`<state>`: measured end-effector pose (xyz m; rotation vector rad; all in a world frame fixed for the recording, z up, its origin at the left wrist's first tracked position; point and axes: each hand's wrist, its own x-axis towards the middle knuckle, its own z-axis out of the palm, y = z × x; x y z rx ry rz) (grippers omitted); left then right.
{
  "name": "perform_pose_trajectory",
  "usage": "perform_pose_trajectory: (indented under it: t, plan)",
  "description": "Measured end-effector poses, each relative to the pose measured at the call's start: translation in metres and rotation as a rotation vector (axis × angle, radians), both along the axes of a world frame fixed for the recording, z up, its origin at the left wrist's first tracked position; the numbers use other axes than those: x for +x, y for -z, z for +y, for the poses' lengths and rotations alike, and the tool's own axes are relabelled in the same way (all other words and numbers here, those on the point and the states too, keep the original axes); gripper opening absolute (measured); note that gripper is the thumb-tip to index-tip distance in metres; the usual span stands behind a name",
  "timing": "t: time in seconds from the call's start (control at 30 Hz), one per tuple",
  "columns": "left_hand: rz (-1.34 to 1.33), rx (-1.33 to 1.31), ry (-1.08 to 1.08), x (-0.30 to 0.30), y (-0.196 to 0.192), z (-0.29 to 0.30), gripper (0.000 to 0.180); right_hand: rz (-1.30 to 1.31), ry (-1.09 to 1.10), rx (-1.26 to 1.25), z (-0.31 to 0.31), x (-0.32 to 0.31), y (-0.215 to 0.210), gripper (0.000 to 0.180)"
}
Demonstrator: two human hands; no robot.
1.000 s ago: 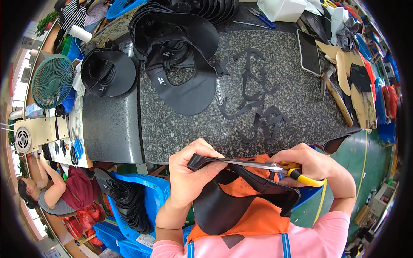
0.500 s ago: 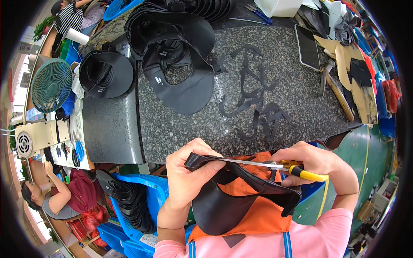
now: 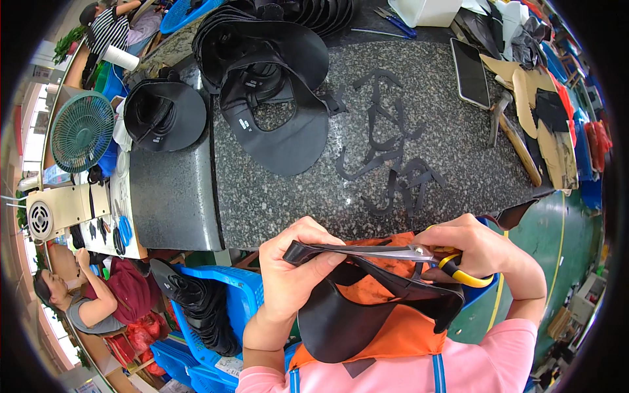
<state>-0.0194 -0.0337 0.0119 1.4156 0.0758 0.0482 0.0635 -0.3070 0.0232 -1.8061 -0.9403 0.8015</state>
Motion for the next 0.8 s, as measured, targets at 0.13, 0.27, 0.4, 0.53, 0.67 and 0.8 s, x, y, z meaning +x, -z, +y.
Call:
perform_pose_trajectory:
  t: [0.13,0.27,0.4,0.53,0.67,0.8]
  plan:
    - [0.044,-0.040,-0.029,-0.002,0.001,-0.005,0.015,-0.025,-0.005,0.026,0.004,0.001,0.000,0.042]
    - [-0.011,0.079,0.058,-0.002,0.002,-0.010,0.014,0.005,-0.005,0.008,0.009,0.000,-0.001,0.043]
    - [-0.020,0.001,0.080,-0.002,0.005,-0.010,0.016,0.086,-0.042,0.057,0.010,0.000,0.001,0.043]
    - [-0.073,-0.020,0.095,0.000,0.010,-0.008,0.021,0.127,-0.052,0.081,0.009,-0.001,0.003,0.042]
    - [-0.125,0.096,0.138,0.007,-0.001,-0.001,0.029,0.052,-0.005,0.022,0.009,0.000,-0.004,0.041]
    - [-0.214,0.460,0.018,0.013,-0.018,0.012,0.039,-0.409,0.060,0.016,0.008,0.015,-0.004,0.055]
